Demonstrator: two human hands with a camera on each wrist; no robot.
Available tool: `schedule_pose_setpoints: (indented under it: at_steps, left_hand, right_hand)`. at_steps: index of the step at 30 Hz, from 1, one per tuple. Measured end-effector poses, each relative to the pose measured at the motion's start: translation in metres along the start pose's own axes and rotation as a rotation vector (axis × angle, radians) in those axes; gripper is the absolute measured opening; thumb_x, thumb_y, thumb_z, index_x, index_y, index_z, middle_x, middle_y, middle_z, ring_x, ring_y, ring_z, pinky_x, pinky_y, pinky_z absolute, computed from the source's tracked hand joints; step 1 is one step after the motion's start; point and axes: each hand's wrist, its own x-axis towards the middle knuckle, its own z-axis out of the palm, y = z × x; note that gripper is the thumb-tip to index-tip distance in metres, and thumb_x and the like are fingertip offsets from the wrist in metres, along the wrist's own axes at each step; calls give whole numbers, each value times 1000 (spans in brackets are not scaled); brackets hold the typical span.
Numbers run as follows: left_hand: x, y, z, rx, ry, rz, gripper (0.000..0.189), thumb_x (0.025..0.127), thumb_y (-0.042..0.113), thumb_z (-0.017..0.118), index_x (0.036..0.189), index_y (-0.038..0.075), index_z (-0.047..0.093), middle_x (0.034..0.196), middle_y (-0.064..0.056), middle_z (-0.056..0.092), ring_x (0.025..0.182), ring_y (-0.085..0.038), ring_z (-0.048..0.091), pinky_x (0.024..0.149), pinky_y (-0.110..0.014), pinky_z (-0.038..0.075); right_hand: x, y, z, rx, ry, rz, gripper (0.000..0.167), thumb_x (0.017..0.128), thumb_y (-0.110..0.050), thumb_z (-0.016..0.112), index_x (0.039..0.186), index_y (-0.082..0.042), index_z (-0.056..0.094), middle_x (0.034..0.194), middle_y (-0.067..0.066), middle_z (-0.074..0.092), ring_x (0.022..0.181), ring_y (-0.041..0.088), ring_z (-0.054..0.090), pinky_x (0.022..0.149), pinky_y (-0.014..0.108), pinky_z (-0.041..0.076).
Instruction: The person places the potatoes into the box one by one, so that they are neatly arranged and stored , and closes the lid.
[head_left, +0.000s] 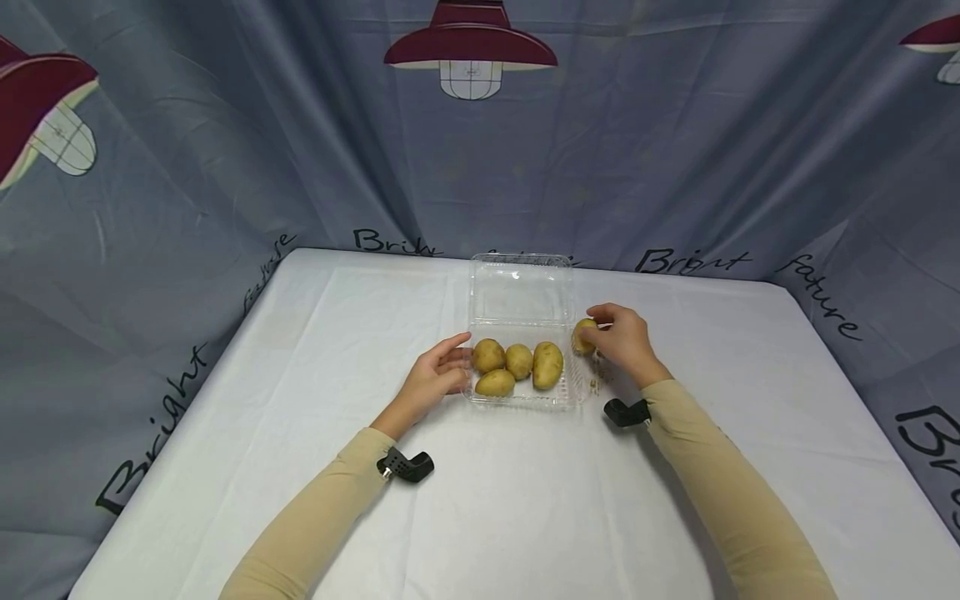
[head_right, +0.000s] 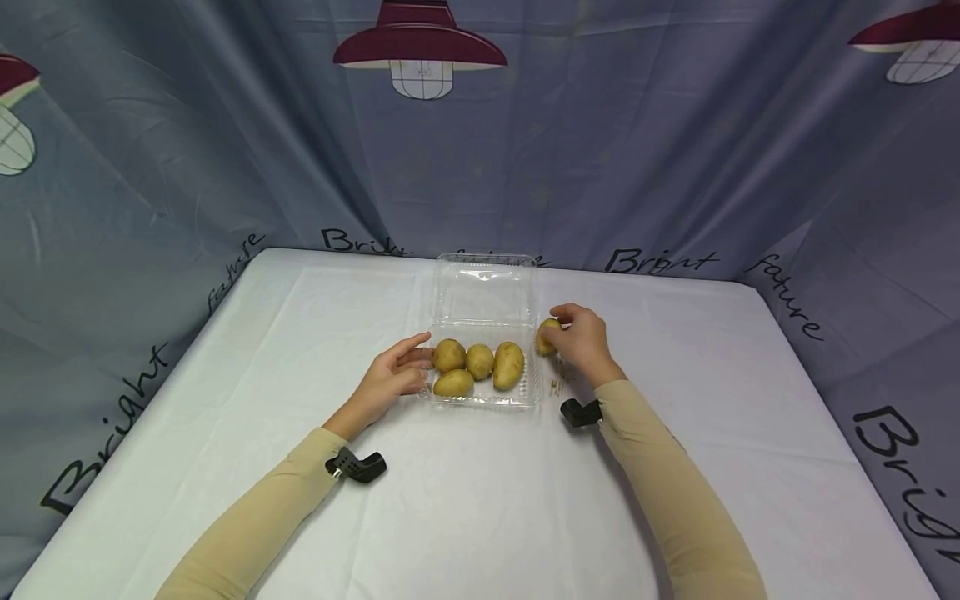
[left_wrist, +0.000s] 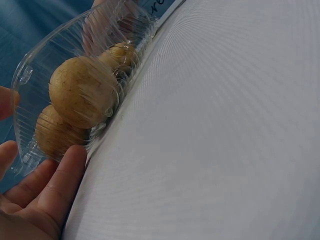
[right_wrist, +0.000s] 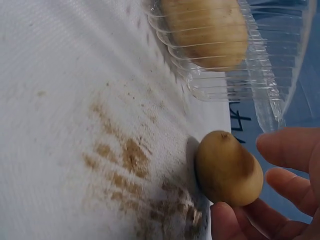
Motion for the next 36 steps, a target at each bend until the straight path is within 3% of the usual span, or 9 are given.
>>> schedule_pose_setpoints:
  at_steps: [7,20,36]
  left_hand:
    - [-1,1,1,8,3,0,74,84,-3,52,156,7,40,146,-27,52,126,-33,59,84,-22,62]
    - [-2,3,1,14,6,-2,74,84,-3,52,156,8,41,146,-26,52,128,-36,58,84,-21,62]
    - [-1,1,0,20,6,3,73,85,-2,53,156,8,40,146,-26,53,127,-34,59,84,-22,62]
  right_hand:
    - [1,-2,3,-21,-27,-15,44,92,-12,64,133,4,62,132,27,64,117,43,63,92,49,60]
    - [5,-4,9,-65,-21,-34,40,93,-8,65,130,5,64,129,27,66,113,41,65,90,48,61]
    - [2,-1,9,-49,-8,-30,40,93,-10,66,130,4,64,128,27,66,112,40,65,92,49,60]
